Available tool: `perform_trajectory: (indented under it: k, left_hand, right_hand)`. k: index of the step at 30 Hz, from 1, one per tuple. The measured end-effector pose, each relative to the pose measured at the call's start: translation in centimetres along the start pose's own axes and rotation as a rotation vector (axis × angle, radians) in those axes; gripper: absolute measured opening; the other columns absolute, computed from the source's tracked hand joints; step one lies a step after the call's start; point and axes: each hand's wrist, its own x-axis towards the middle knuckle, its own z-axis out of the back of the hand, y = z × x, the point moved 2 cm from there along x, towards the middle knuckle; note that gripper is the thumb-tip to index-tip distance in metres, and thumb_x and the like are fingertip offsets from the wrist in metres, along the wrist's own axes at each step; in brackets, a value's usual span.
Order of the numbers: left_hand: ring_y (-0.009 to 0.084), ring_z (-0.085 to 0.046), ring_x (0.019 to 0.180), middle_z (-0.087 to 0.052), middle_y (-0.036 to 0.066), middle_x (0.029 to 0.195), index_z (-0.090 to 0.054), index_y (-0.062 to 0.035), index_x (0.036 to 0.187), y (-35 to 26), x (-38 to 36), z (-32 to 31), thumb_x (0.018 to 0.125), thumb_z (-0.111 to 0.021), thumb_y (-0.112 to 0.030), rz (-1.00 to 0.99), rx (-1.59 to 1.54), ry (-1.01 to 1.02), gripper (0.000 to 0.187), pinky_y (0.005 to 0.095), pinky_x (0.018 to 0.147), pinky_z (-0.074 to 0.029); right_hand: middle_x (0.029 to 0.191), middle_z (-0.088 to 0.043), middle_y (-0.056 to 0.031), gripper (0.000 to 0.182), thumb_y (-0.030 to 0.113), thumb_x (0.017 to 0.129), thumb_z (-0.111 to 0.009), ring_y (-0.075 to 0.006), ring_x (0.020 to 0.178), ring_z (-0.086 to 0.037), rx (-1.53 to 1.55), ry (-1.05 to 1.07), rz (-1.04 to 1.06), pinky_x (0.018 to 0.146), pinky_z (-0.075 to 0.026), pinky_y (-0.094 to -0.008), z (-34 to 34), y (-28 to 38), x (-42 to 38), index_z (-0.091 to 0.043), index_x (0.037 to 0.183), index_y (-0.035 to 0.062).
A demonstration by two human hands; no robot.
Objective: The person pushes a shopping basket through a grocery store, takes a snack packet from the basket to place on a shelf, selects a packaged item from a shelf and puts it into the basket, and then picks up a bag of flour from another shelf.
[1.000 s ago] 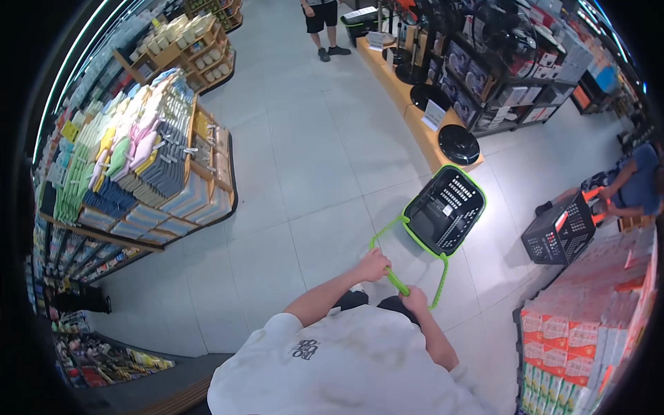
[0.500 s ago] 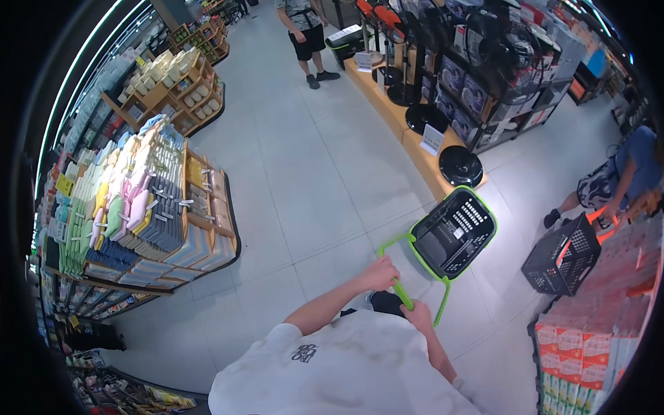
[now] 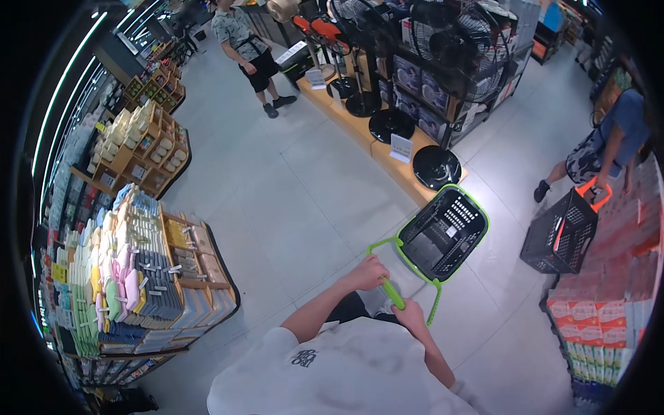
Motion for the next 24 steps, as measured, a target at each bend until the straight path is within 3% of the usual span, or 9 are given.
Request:
perform_trajectory:
  k: [11,19,24]
  left_hand:
    - [0.0244,-0.056,0.1,-0.068,0.003,0.091,-0.072,-0.0167,0.095,11.0,6.1,6.5,0.084,-0.063,-0.024,-0.118,0.005,0.175,0.016,0.0399,0.102,-0.032]
    - [0.0226,-0.055,0.106,-0.065,0.002,0.096,-0.068,-0.0154,0.099,16.7,9.7,7.8,0.088,-0.06,-0.028,-0.31,0.052,0.149,0.018,0.043,0.102,-0.03]
    - [0.0225,-0.058,0.103,-0.067,0.004,0.095,-0.067,-0.015,0.098,17.6,13.6,8.0,0.089,-0.06,-0.028,-0.334,0.052,0.282,0.017,0.0422,0.097,-0.032]
  right_hand:
    - [0.083,-0.068,-0.0215,0.035,0.037,0.078,-0.07,-0.0398,0.08,-0.066,0.074,-0.034,-0.162,0.073,-0.051,-0.0459,-1.1,6.3,9.4,-0.07,0.088,0.0041]
    - [0.084,-0.07,-0.0185,0.038,0.045,0.076,-0.07,-0.0367,0.083,-0.068,-0.194,-0.185,-0.45,0.073,-0.053,-0.0469,-0.8,11.0,15.0,-0.074,0.09,0.0107]
    - [0.088,-0.072,-0.0153,0.037,0.043,0.072,-0.07,-0.035,0.085,-0.069,-0.318,-0.214,-0.583,0.076,-0.055,-0.0454,0.4,9.1,17.8,-0.075,0.091,0.0112]
